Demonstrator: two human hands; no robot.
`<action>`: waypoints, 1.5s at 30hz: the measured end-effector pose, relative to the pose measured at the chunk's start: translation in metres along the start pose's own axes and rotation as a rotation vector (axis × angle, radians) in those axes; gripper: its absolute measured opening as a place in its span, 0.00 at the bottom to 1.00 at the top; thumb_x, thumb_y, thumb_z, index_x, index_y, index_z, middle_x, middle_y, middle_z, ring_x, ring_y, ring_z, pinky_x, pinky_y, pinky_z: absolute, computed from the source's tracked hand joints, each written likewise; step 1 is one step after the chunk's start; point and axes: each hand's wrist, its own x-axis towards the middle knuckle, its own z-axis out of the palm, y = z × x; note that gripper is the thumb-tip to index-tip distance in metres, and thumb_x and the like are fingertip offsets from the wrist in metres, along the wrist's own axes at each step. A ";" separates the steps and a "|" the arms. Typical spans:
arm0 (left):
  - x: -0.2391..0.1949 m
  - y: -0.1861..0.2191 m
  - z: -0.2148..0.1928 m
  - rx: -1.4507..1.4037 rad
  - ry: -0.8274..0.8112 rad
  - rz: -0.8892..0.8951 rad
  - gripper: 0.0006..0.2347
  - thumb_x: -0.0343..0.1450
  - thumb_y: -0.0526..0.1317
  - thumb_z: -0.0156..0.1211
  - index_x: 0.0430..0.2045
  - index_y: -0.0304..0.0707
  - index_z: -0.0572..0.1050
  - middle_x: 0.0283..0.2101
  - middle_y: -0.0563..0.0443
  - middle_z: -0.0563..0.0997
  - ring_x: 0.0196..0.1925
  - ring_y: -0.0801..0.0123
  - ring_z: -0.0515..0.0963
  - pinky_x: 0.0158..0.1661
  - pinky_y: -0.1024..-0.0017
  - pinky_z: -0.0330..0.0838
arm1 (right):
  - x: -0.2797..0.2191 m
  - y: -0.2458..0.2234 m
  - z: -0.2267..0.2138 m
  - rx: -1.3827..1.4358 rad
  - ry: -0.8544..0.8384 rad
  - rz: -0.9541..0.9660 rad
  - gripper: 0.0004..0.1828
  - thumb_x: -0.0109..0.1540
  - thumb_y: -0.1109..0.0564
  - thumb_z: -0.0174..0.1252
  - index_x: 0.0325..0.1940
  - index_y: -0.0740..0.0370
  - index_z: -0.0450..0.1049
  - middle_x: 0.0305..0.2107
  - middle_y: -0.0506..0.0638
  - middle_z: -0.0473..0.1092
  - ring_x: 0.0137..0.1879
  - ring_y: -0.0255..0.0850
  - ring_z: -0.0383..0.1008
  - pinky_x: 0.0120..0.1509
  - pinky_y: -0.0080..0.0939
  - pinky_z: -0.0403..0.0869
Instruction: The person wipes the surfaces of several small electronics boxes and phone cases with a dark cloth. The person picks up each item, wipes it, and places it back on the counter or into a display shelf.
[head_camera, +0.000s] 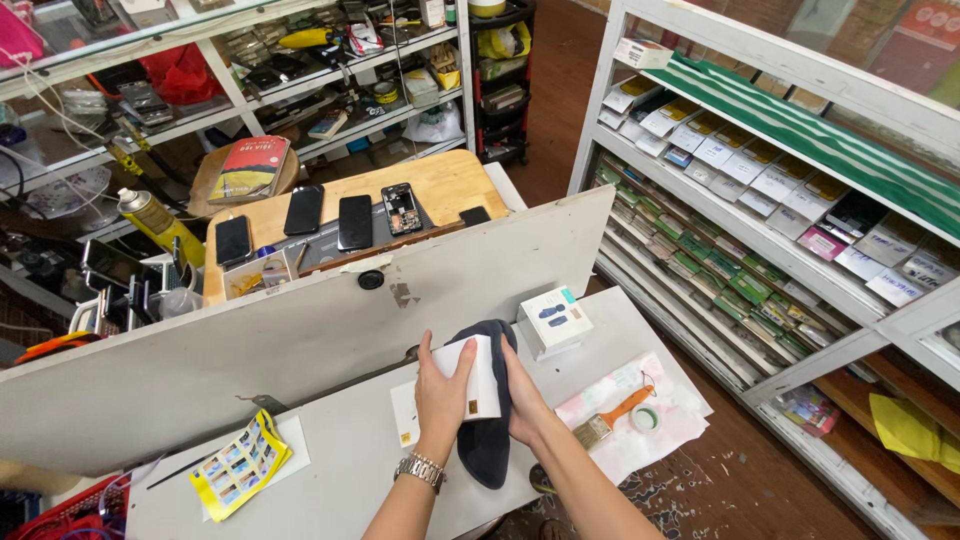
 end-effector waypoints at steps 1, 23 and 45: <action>0.000 0.002 -0.003 0.055 0.054 0.007 0.40 0.64 0.63 0.61 0.67 0.38 0.61 0.60 0.30 0.73 0.63 0.43 0.74 0.60 0.58 0.66 | 0.002 0.004 0.001 -0.019 0.003 0.013 0.38 0.63 0.28 0.48 0.63 0.58 0.73 0.49 0.51 0.78 0.52 0.43 0.79 0.56 0.46 0.77; 0.054 -0.069 0.036 0.682 0.173 0.190 0.40 0.65 0.56 0.66 0.68 0.34 0.56 0.71 0.29 0.53 0.74 0.36 0.46 0.68 0.41 0.41 | 0.011 -0.073 -0.119 0.018 0.457 -0.420 0.32 0.67 0.32 0.49 0.55 0.62 0.76 0.41 0.49 0.76 0.41 0.40 0.76 0.44 0.41 0.75; 0.099 -0.043 0.211 -0.426 -0.288 -0.292 0.29 0.70 0.36 0.57 0.68 0.43 0.58 0.58 0.37 0.76 0.60 0.58 0.77 0.59 0.64 0.70 | 0.080 -0.107 -0.198 -0.175 0.448 -0.322 0.44 0.63 0.31 0.53 0.73 0.60 0.58 0.65 0.50 0.66 0.68 0.40 0.66 0.70 0.40 0.63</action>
